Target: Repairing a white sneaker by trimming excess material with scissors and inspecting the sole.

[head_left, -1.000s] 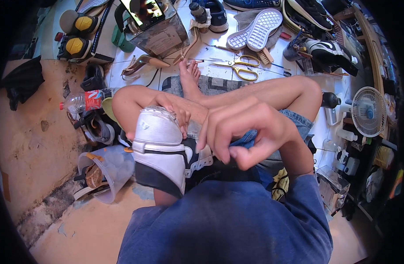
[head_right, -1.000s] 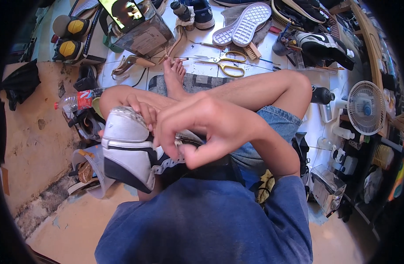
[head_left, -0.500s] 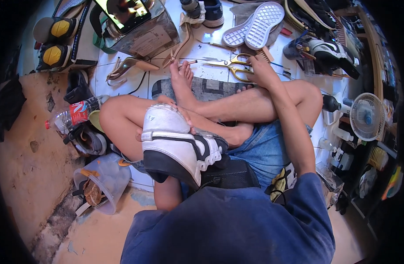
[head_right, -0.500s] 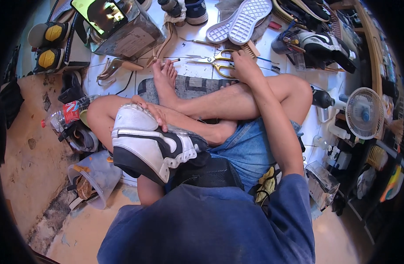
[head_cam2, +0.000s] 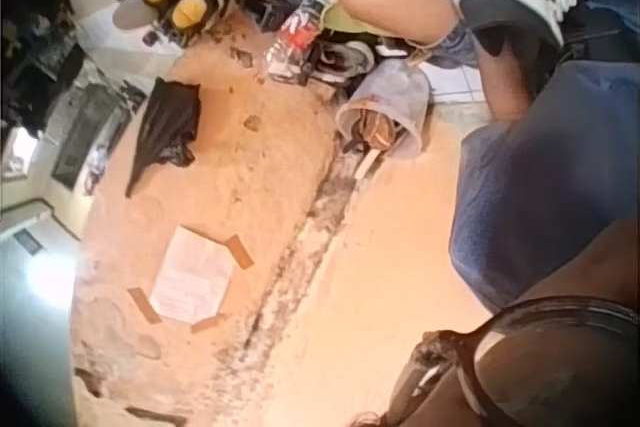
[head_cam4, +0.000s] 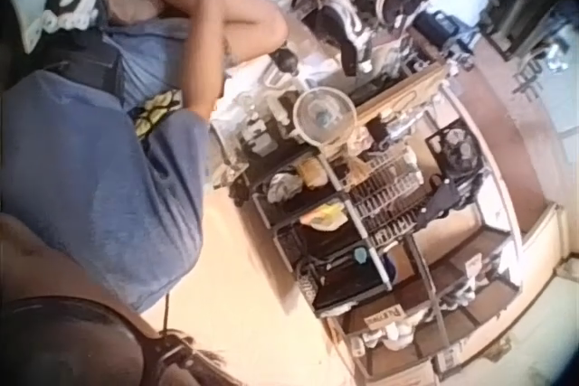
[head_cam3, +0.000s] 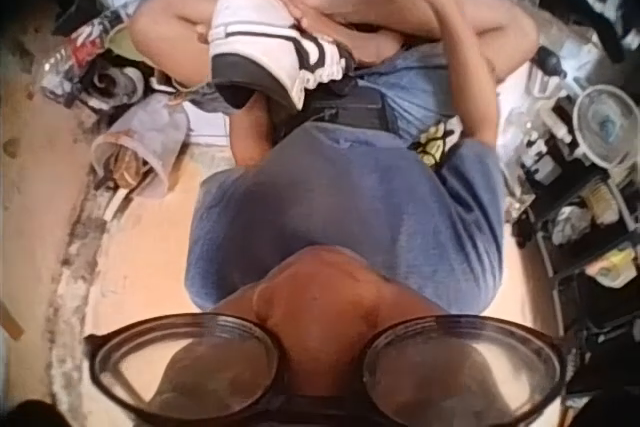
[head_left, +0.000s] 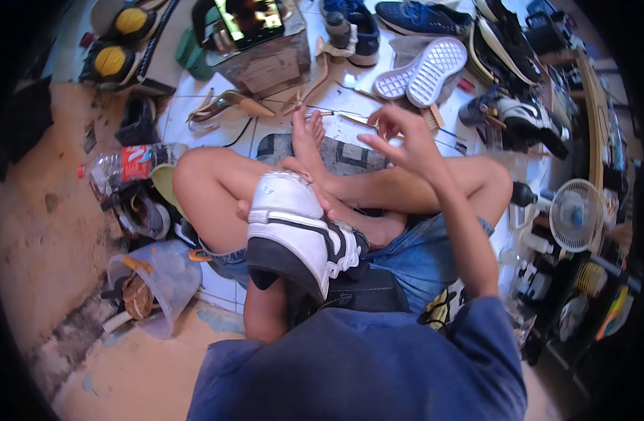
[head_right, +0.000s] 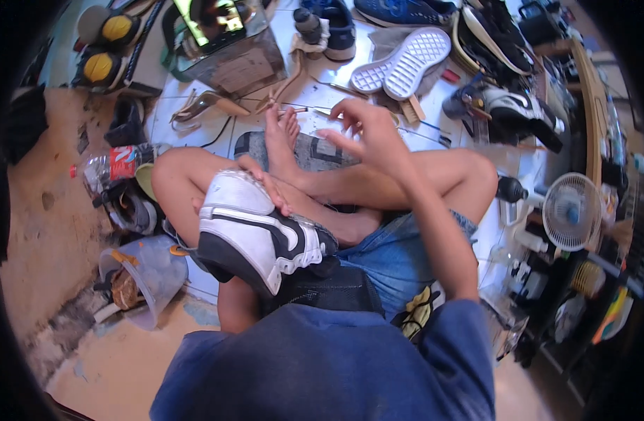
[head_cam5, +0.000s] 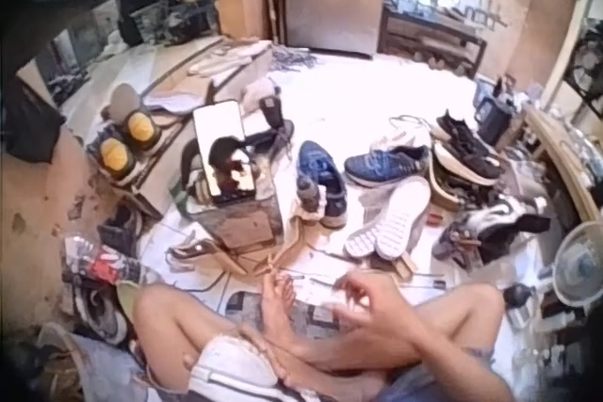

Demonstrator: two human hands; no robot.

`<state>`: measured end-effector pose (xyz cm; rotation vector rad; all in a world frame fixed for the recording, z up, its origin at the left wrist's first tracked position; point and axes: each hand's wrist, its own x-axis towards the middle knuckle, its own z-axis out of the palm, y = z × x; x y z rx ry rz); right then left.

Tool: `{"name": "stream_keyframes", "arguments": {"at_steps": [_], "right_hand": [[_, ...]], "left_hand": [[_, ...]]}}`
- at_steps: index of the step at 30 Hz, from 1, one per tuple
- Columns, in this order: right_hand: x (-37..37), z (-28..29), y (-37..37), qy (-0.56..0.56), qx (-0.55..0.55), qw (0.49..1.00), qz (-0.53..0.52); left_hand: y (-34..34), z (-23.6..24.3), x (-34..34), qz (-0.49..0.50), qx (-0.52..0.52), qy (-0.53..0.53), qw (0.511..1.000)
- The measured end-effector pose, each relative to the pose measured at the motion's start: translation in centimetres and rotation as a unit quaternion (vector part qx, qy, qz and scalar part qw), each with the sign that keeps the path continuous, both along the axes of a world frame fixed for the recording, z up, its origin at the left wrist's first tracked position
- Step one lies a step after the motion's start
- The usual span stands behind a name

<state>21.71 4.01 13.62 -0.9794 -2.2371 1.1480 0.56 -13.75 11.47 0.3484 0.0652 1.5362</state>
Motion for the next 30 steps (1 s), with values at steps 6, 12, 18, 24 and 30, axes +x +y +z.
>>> {"name": "stream_keyframes", "arguments": {"at_steps": [6, 12, 18, 24, 30], "right_hand": [[-4.8, 6.8, -6.7, 0.111, -0.091, 0.971, 0.193], [-5.1, 5.0, -6.3, 0.189, -0.224, 0.922, 0.251], [-5.2, 3.6, -7.9, 0.295, -0.368, 0.853, 0.223], [-2.8, 3.1, -4.6, 0.452, -0.416, 0.782, 0.104], [-3.0, 5.0, -4.3, 0.161, -0.089, 0.983, 0.029]], "left_hand": [[-1.8, 0.3, 1.4, -0.015, -0.017, 0.009, 1.000], [-2.3, -1.6, 0.9, -0.008, 0.019, 0.051, 0.998], [0.4, -2.4, 0.3, -0.025, 0.097, 0.066, 0.993], [2.0, -2.4, 0.4, -0.018, 0.170, 0.012, 0.985], [0.0, -3.6, 0.5, 0.013, 0.044, 0.058, 0.997]]}}
